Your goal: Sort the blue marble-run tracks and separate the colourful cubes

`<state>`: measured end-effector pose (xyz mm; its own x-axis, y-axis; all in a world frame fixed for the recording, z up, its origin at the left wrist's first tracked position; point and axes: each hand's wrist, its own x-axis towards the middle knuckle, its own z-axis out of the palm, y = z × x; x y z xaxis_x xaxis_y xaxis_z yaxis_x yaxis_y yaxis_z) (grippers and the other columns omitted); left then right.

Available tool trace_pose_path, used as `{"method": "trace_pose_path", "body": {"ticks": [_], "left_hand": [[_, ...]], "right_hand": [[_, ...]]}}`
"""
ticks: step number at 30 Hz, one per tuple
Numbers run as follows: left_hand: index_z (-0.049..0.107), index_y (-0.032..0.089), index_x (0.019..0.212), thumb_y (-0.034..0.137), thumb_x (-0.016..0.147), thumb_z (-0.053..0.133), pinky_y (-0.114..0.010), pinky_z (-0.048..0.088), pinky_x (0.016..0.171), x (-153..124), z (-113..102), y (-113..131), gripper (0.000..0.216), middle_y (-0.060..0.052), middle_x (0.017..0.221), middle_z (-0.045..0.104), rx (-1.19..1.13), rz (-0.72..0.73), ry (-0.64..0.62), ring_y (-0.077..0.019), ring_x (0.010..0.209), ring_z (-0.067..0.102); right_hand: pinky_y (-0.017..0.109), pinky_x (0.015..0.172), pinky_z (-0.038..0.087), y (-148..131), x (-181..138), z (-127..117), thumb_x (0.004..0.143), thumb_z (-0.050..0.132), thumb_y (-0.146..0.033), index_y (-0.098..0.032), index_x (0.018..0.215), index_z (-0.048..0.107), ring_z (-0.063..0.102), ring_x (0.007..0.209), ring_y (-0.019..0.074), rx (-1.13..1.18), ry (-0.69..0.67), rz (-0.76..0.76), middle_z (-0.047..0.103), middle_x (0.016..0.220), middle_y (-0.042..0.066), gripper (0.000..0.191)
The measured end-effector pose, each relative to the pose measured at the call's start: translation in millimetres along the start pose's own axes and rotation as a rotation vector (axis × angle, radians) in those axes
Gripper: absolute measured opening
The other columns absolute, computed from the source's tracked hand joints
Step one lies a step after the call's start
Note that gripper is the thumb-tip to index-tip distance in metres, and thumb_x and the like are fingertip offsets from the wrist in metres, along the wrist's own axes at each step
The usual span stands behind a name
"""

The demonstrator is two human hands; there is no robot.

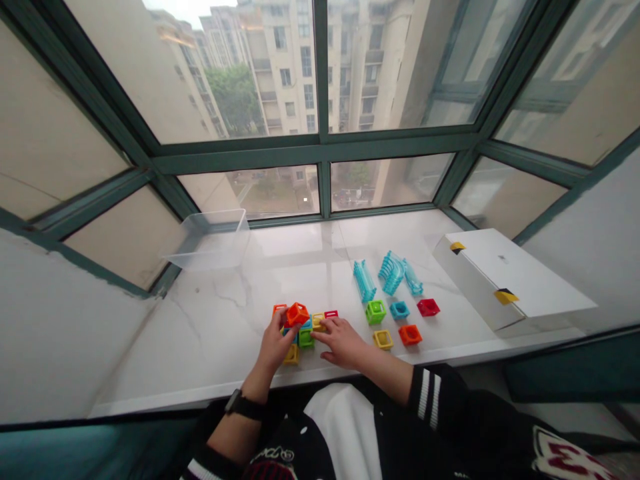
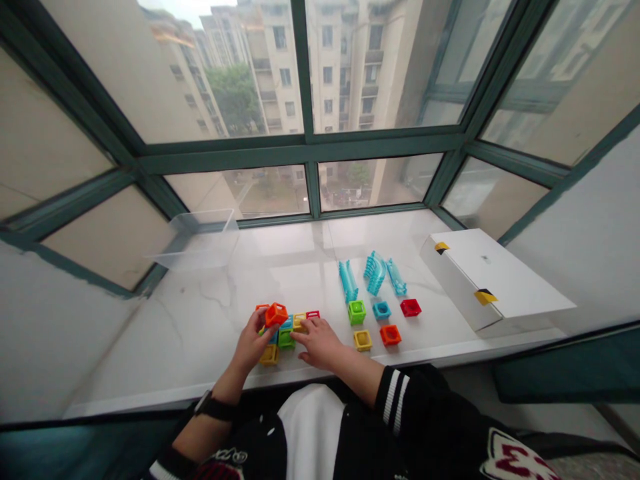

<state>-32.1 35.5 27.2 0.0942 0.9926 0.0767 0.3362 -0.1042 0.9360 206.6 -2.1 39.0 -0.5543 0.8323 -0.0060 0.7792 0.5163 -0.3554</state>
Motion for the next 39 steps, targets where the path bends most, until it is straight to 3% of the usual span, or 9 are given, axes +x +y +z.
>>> {"method": "trace_pose_path", "body": {"ticks": [5, 8, 14, 17, 20, 25, 29, 33, 39], "left_hand": [[0.056, 0.023, 0.124, 0.047, 0.086, 0.078, -0.042, 0.056, 0.102, -7, 5, 19, 0.050, -0.008, 0.123, 0.073, -0.109, 0.058, 0.050, -0.0250, 0.112, 0.072], [0.055, 0.023, 0.125, 0.045, 0.087, 0.078, -0.043, 0.057, 0.099, -10, 13, 34, 0.050, -0.008, 0.121, 0.071, -0.109, 0.095, 0.029, -0.0243, 0.109, 0.073], [0.059, 0.022, 0.118, 0.032, 0.088, 0.076, -0.043, 0.058, 0.096, -13, 42, 64, 0.036, -0.008, 0.115, 0.063, 0.086, 0.342, 0.043, -0.0242, 0.107, 0.066], [0.059, 0.023, 0.118, 0.024, 0.088, 0.073, -0.045, 0.058, 0.096, -18, 59, 77, 0.034, -0.008, 0.113, 0.060, 0.183, 0.438, 0.052, -0.0252, 0.108, 0.063], [0.056, 0.026, 0.127, 0.021, 0.090, 0.071, -0.044, 0.057, 0.100, -24, 71, 84, 0.040, -0.009, 0.121, 0.059, 0.203, 0.511, -0.048, -0.0249, 0.114, 0.063], [0.056, 0.027, 0.136, 0.022, 0.096, 0.064, -0.051, 0.050, 0.113, -21, 71, 77, 0.041, -0.013, 0.146, 0.051, 0.319, 0.533, -0.025, -0.0294, 0.136, 0.053], [0.063, 0.024, 0.124, 0.024, 0.095, 0.063, -0.057, 0.048, 0.112, -5, 67, 52, 0.029, -0.013, 0.138, 0.059, 0.485, 0.470, -0.023, -0.0324, 0.130, 0.056], [0.065, 0.023, 0.123, 0.025, 0.094, 0.063, -0.060, 0.047, 0.112, 3, 76, 32, 0.029, -0.013, 0.134, 0.062, 0.536, 0.473, -0.098, -0.0337, 0.129, 0.057], [0.067, 0.025, 0.121, 0.025, 0.097, 0.060, -0.056, 0.051, 0.110, -6, 95, 41, 0.025, -0.012, 0.133, 0.063, 0.375, 0.522, -0.207, -0.0302, 0.127, 0.059]], "right_hand": [[0.052, 0.113, 0.046, 0, -3, -20, 0.089, 0.073, -0.025, -0.024, 0.136, 0.065, 0.056, 0.128, 0.0321, 0.189, 0.274, 0.043, 0.065, 0.135, 0.013, 0.048], [0.048, 0.111, 0.049, -1, -6, -38, 0.093, 0.069, -0.024, -0.023, 0.139, 0.058, 0.061, 0.122, 0.0268, 0.428, 0.442, 0.077, 0.066, 0.131, 0.012, 0.048], [0.046, 0.108, 0.053, -4, -16, -53, 0.090, 0.077, -0.036, -0.026, 0.146, 0.051, 0.065, 0.120, 0.0255, 0.650, 0.504, 0.049, 0.061, 0.140, 0.012, 0.063], [0.047, 0.107, 0.053, -2, -21, -50, 0.087, 0.078, -0.031, -0.026, 0.140, 0.057, 0.065, 0.120, 0.0268, 0.654, 0.565, 0.126, 0.067, 0.132, 0.010, 0.057], [0.046, 0.105, 0.054, 6, -32, -54, 0.086, 0.075, -0.024, -0.026, 0.133, 0.063, 0.067, 0.118, 0.0265, 0.615, 0.603, 0.190, 0.070, 0.127, 0.009, 0.048], [0.044, 0.105, 0.054, 29, -73, -79, 0.090, 0.073, -0.028, -0.028, 0.138, 0.062, 0.067, 0.119, 0.0260, 0.506, 0.641, 0.185, 0.071, 0.129, 0.008, 0.049], [0.043, 0.106, 0.054, 54, -120, -96, 0.091, 0.069, -0.027, -0.029, 0.140, 0.063, 0.067, 0.121, 0.0265, 0.364, 0.694, 0.187, 0.070, 0.131, 0.009, 0.050], [0.044, 0.105, 0.056, 77, -161, -98, 0.089, 0.069, -0.031, -0.026, 0.140, 0.062, 0.069, 0.118, 0.0280, 0.300, 0.715, 0.353, 0.071, 0.132, 0.010, 0.052], [0.050, 0.111, 0.051, 93, -196, -100, 0.089, 0.065, -0.029, -0.026, 0.132, 0.065, 0.065, 0.124, 0.0307, 0.277, 0.734, 0.458, 0.070, 0.132, 0.010, 0.044]]}}
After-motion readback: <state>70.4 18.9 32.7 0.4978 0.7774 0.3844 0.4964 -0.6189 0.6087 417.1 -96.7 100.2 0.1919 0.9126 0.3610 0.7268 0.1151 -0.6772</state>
